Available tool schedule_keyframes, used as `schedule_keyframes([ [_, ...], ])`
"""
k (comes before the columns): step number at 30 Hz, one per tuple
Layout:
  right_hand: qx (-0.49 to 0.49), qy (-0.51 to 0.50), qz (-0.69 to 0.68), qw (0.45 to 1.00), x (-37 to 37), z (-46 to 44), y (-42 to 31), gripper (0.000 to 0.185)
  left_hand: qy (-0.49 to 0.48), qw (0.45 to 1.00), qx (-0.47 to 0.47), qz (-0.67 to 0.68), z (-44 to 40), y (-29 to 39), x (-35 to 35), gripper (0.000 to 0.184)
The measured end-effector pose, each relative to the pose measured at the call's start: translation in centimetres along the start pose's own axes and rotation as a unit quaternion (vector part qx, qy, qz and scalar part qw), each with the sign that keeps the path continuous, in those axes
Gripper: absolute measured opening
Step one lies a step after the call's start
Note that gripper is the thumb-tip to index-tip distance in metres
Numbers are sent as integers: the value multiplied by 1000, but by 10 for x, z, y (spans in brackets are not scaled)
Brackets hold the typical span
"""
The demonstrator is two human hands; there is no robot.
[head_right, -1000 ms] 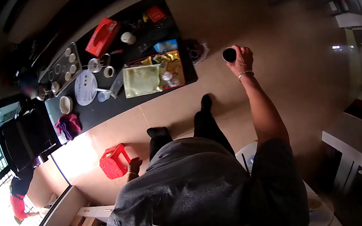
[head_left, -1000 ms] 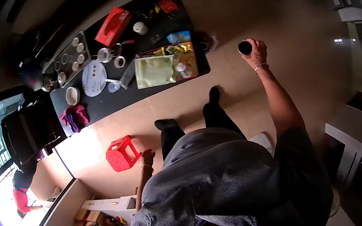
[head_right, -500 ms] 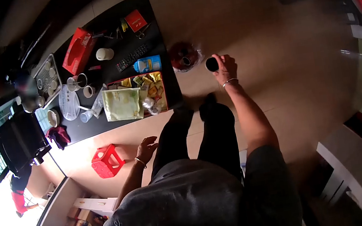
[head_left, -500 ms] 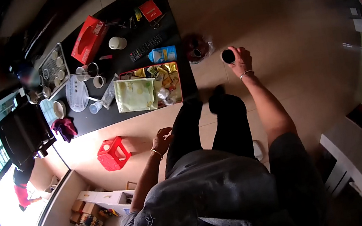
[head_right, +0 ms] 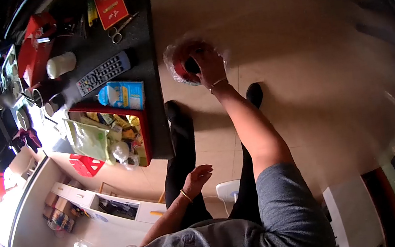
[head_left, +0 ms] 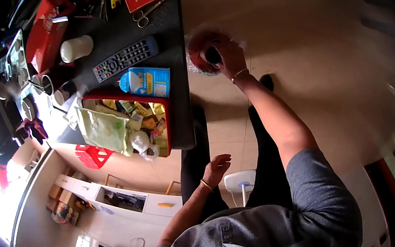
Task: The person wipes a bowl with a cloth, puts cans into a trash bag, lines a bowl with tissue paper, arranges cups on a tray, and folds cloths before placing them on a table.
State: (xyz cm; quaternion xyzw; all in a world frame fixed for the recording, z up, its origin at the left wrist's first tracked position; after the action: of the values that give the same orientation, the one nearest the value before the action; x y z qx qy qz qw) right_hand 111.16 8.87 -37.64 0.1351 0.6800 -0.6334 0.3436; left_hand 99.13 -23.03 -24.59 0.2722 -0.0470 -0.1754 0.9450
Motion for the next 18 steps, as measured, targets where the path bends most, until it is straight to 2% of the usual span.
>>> schedule_keyframes([
  [1,-30,12,-8,999,13,-5,6,62,9,1000,-6,-8,-10,-3,5,24],
  [5,-43,-37,3,998,74,-22,44,53,52,997,-36,40,-42,-24,15,22],
  [8,-84,-36,51,994,93,-27,57,47,99,993,-45,48,-64,-42,17,19],
  [11,-54,-86,107,989,96,-30,64,45,106,988,-81,83,-87,-64,23,22],
  [12,-38,-84,115,989,98,-28,65,43,95,992,-79,16,-94,-56,19,23],
  [14,-8,-76,135,988,98,-27,68,39,101,989,-60,86,-110,-70,30,24],
  [17,81,-153,189,967,82,-35,48,37,101,981,-50,156,-133,-71,40,22],
  [18,75,-142,197,967,85,-34,51,43,100,979,-56,169,-140,-69,42,22],
])
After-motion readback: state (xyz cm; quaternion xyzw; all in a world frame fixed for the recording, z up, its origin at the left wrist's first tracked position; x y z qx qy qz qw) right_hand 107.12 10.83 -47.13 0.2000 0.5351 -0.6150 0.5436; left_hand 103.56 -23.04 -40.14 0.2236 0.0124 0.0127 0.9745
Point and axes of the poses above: each hand's wrist, its own z-axis away from the middle knuckle, its own x-axis out of the palm, y = z × x, the point moved 3 cm from there along -z, towards the middle knuckle, and after that the axes turned 13 degrees about -z, right-handed, at the moved point
